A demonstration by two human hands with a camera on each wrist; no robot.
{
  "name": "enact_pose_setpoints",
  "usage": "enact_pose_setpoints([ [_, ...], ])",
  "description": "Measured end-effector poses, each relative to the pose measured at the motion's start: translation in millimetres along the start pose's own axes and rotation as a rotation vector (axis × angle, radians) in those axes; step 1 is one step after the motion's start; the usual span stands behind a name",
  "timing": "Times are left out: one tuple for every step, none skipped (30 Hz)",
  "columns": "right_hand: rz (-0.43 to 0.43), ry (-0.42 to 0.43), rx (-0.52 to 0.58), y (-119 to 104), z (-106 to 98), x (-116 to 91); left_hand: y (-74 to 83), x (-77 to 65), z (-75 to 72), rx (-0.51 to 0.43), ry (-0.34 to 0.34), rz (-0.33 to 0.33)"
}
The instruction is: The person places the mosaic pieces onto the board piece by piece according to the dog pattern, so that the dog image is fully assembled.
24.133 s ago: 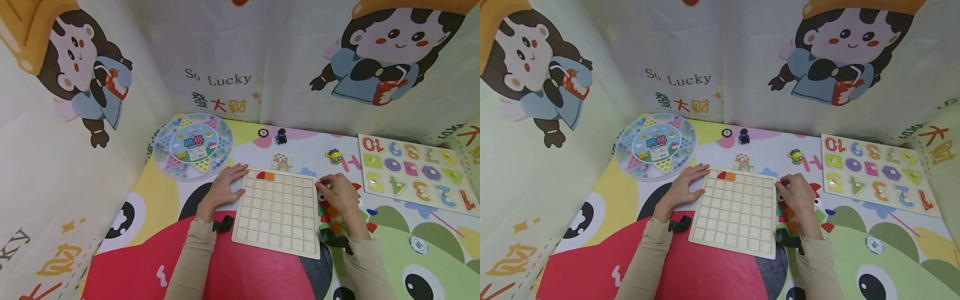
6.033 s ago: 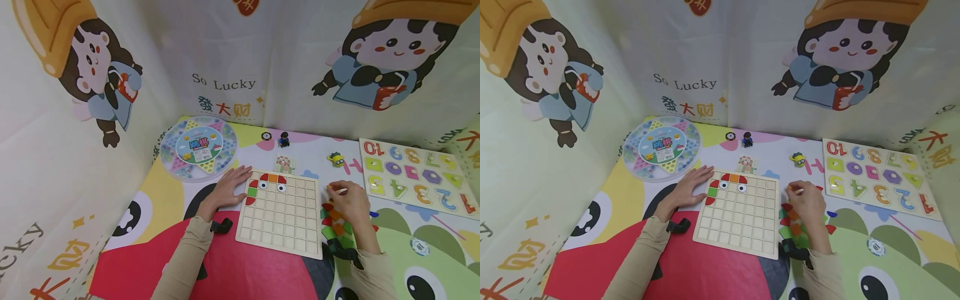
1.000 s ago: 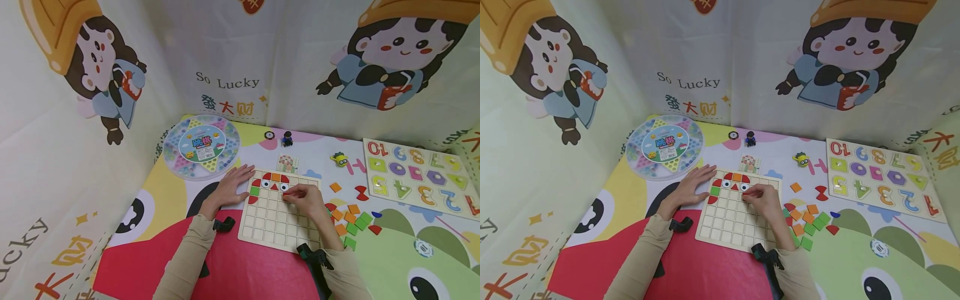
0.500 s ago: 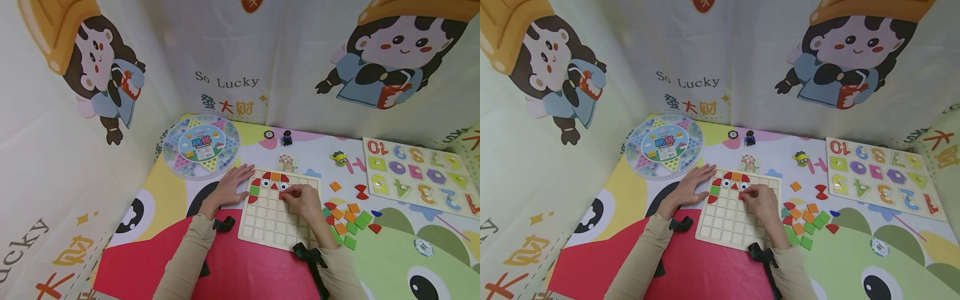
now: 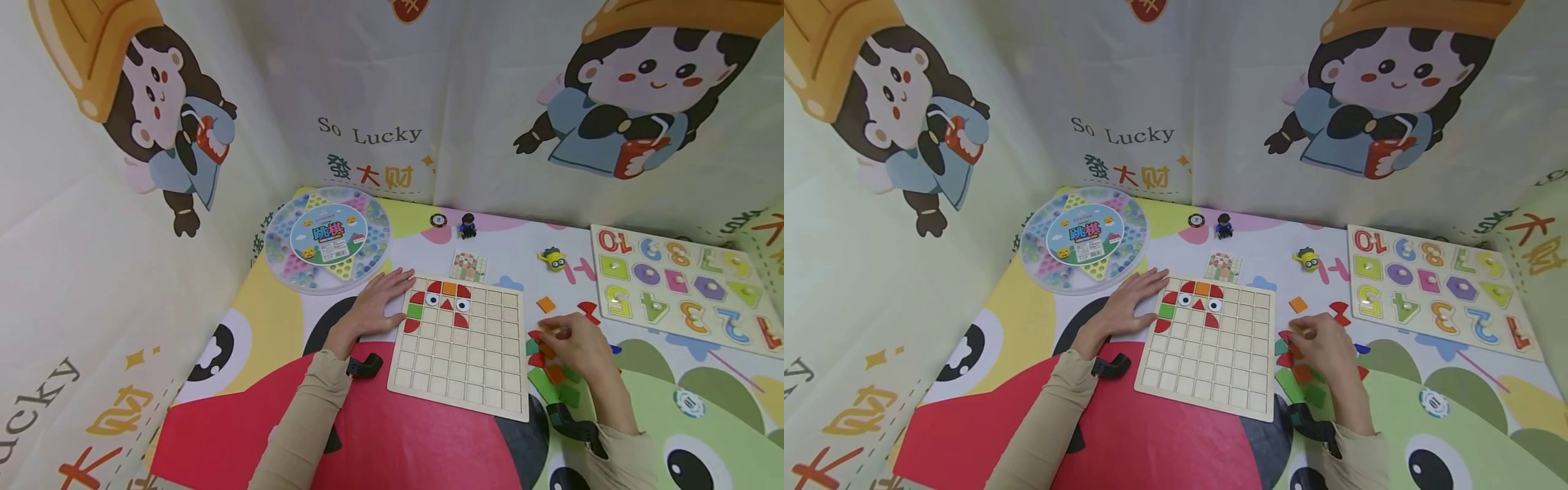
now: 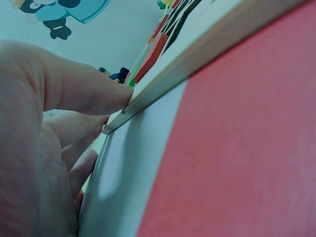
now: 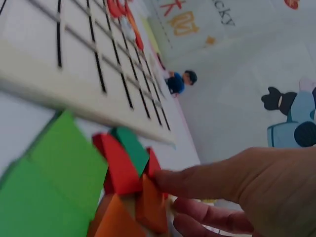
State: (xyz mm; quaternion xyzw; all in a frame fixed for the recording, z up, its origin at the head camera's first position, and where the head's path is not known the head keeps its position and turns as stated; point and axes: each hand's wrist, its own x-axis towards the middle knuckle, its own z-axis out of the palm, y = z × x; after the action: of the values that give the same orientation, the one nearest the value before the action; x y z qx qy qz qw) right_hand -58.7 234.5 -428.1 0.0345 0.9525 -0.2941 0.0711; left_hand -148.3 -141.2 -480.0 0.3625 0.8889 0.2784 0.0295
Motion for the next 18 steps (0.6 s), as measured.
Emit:
enact_pose_setpoints([
  [-0.008, -0.017, 0.001, 3.7, -1.0, -1.3, 0.1, -0.2, -0.2, -0.002, 0.000, 0.000],
  [-0.019, -0.026, 0.008, 6.7, -1.1, -2.3, 0.3, -0.3, -0.4, -0.005, 0.001, -0.001],
  [-0.028, -0.027, 0.020, 8.9, -0.6, -3.6, 0.5, -0.5, -0.5, -0.006, 0.002, -0.001],
  [-0.043, -0.023, 0.030, 10.7, 0.5, -4.9, 0.6, -0.6, -0.5, -0.006, 0.003, -0.001],
  [-0.054, -0.012, 0.036, 12.2, 1.8, -6.2, 0.6, -0.7, -0.4, -0.002, 0.003, -0.002],
  [-0.066, 0.000, 0.039, 13.5, 3.0, -7.6, 0.7, -0.7, -0.3, 0.001, 0.004, -0.002],
  [-0.077, 0.010, 0.040, 14.7, 4.1, -9.0, 0.9, -0.7, -0.1, 0.003, 0.004, -0.002],
  [-0.089, 0.020, 0.037, 15.9, 5.1, -10.3, 0.9, -0.6, 0.1, 0.005, 0.003, -0.002],
  [-0.097, 0.029, 0.034, 17.0, 5.9, -11.5, 0.9, -0.5, 0.3, 0.008, 0.002, -0.002],
  [-0.104, 0.035, 0.031, 18.0, 6.3, -12.3, 0.8, -0.5, 0.5, 0.010, 0.002, -0.002],
  [-0.105, 0.038, 0.032, 18.9, 6.5, -12.9, 0.7, -0.4, 0.7, 0.011, 0.002, -0.003],
  [-0.106, 0.039, 0.034, 19.6, 6.4, -13.2, 0.8, -0.2, 0.6, 0.010, 0.002, -0.003],
  [-0.103, 0.038, 0.038, 19.9, 6.1, -13.4, 0.8, -0.1, 0.5, 0.008, 0.003, -0.003],
  [-0.100, 0.040, 0.043, 19.9, 5.7, -13.7, 0.7, -0.1, 0.4, 0.008, 0.003, -0.003],
  [-0.097, 0.042, 0.052, 19.5, 5.2, -13.9, 0.7, -0.1, 0.3, 0.007, 0.003, -0.003],
  [-0.100, 0.049, 0.061, 19.0, 4.9, -13.5, 0.7, -0.1, 0.1, 0.007, 0.003, -0.003],
  [-0.105, 0.060, 0.074, 18.0, 5.0, -13.2, 0.5, -0.2, -0.2, 0.007, 0.002, -0.003],
  [-0.111, 0.074, 0.088, 16.1, 5.1, -12.8, 0.5, -0.2, -0.4, 0.007, 0.000, -0.002],
])
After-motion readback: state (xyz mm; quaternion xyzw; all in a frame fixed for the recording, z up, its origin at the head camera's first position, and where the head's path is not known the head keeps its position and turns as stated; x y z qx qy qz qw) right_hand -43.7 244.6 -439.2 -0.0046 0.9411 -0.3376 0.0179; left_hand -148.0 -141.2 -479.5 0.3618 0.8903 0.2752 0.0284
